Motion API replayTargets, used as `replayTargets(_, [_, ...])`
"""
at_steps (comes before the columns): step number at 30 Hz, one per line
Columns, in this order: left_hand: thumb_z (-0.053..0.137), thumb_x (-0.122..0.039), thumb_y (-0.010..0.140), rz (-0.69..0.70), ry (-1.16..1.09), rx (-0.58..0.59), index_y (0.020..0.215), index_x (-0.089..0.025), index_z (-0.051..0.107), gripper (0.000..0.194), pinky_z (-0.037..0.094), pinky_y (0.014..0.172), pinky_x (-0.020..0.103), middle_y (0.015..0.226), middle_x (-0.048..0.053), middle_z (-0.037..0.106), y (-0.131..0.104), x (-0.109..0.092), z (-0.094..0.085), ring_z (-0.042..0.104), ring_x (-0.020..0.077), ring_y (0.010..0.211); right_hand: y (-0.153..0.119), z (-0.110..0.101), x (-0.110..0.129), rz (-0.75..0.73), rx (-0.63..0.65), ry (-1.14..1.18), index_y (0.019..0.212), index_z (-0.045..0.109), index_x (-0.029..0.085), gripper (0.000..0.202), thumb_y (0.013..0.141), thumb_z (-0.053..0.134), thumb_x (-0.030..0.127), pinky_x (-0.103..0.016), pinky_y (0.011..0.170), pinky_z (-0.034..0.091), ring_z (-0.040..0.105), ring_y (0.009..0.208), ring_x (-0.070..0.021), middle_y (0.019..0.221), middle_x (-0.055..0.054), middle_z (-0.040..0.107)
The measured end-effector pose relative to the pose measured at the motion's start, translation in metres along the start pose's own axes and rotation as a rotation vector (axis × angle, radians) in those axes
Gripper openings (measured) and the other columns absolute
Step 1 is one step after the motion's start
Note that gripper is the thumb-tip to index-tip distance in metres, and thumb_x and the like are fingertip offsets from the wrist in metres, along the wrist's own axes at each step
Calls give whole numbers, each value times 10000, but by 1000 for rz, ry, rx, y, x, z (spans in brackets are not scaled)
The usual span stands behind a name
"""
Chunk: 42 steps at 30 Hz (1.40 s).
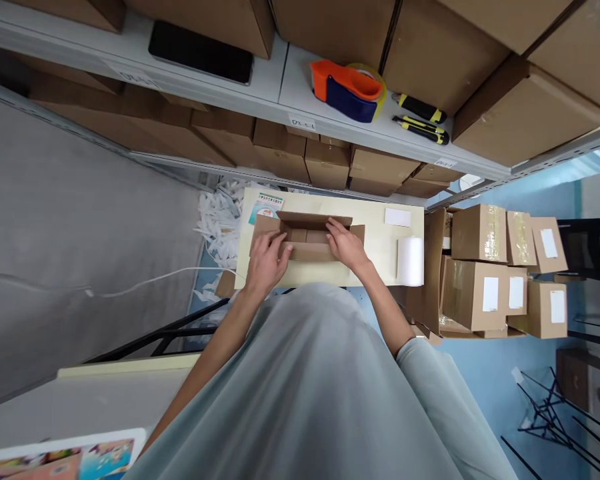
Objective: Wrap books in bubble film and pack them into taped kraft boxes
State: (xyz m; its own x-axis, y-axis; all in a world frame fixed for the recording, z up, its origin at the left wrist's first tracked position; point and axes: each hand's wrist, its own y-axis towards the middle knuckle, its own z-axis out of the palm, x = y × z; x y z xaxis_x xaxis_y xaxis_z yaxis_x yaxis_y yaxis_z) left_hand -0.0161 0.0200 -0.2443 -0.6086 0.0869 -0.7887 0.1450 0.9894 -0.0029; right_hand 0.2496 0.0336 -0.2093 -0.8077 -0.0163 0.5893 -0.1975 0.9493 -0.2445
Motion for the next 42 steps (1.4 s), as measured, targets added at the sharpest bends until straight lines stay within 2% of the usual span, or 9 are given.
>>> replayTargets(4, [552, -478, 1059, -13, -40, 59, 847, -248, 745, 367, 412, 1287, 551, 1239, 153, 716, 7, 13, 3, 613, 364, 1326, 28, -6, -11, 8, -16, -99, 1605, 615, 182, 514, 1096, 555, 221, -523, 1282, 504, 564, 1533, -334, 1737, -121, 533])
replayTargets(7, [700, -464, 969, -22, -28, 152, 639, -259, 639, 393, 421, 1291, 562, 1244, 143, 729, 0, 25, 8, 592, 378, 1375, 45, -5, -16, 37, 12, -198, 1512, 679, 185, 475, 1039, 650, 148, -549, 1262, 492, 575, 1485, -357, 1695, -149, 574])
replayTargets(13, [915, -274, 760, 29, 53, 338, 949, -234, 800, 225, 320, 1346, 649, 1609, 166, 590, -27, 41, 20, 365, 452, 1641, 53, 14, -19, 142, 95, -305, 1152, 822, 211, 256, 1117, 572, 174, -480, 1124, 489, 657, 1256, -338, 1284, -171, 805])
replayTargets(17, [781, -197, 889, 45, 112, 364, 896, -242, 793, 47, 310, 1327, 650, 1428, 152, 708, -28, 42, 29, 494, 408, 1536, 50, 28, -23, 175, 84, -344, 1148, 828, 211, 348, 1159, 481, 210, -455, 1078, 466, 665, 1189, -334, 1158, -183, 827])
replayTargets(23, [737, -187, 940, 82, 113, 354, 840, -256, 782, 129, 331, 1283, 616, 1065, 105, 771, -22, 39, 34, 634, 345, 1199, 52, 33, -25, 137, 16, -446, 1095, 841, 232, 338, 1130, 508, 189, -410, 986, 505, 686, 1065, -308, 1012, -153, 841])
replayTargets(31, [703, -182, 976, 159, 117, 358, 841, -265, 794, 183, 306, 1297, 632, 989, 79, 770, -48, 46, 19, 642, 325, 1101, 32, 27, 0, 190, 120, -508, 1175, 848, 259, 310, 1146, 539, 270, -390, 992, 528, 738, 1104, -307, 1041, -152, 847])
replayTargets(35, [774, -249, 959, 142, 26, 364, 904, -280, 824, 80, 368, 1267, 586, 1018, 72, 778, -62, 49, 5, 662, 315, 1119, 14, 31, 9, 203, 131, -427, 1238, 832, 249, 242, 1120, 631, 316, -423, 1095, 525, 740, 1218, -321, 1203, -147, 846])
replayTargets(38, [749, -377, 1007, 41, -122, 187, 1042, -272, 835, 140, 493, 1143, 477, 1100, 86, 779, -41, 60, -12, 691, 299, 1130, 25, 29, 17, 154, 79, -282, 1263, 823, 230, 335, 1050, 751, 479, -447, 1172, 512, 691, 1371, -340, 1415, -156, 784])
replayTargets(42, [629, -392, 1066, -190, -107, -132, 1248, -206, 776, 300, 503, 1134, 454, 1237, 145, 758, 41, 105, -41, 691, 322, 1196, 93, 35, 34, 276, 30, -99, 1306, 799, 206, 428, 1085, 665, 547, -411, 1111, 557, 755, 1253, -300, 1409, -159, 784])
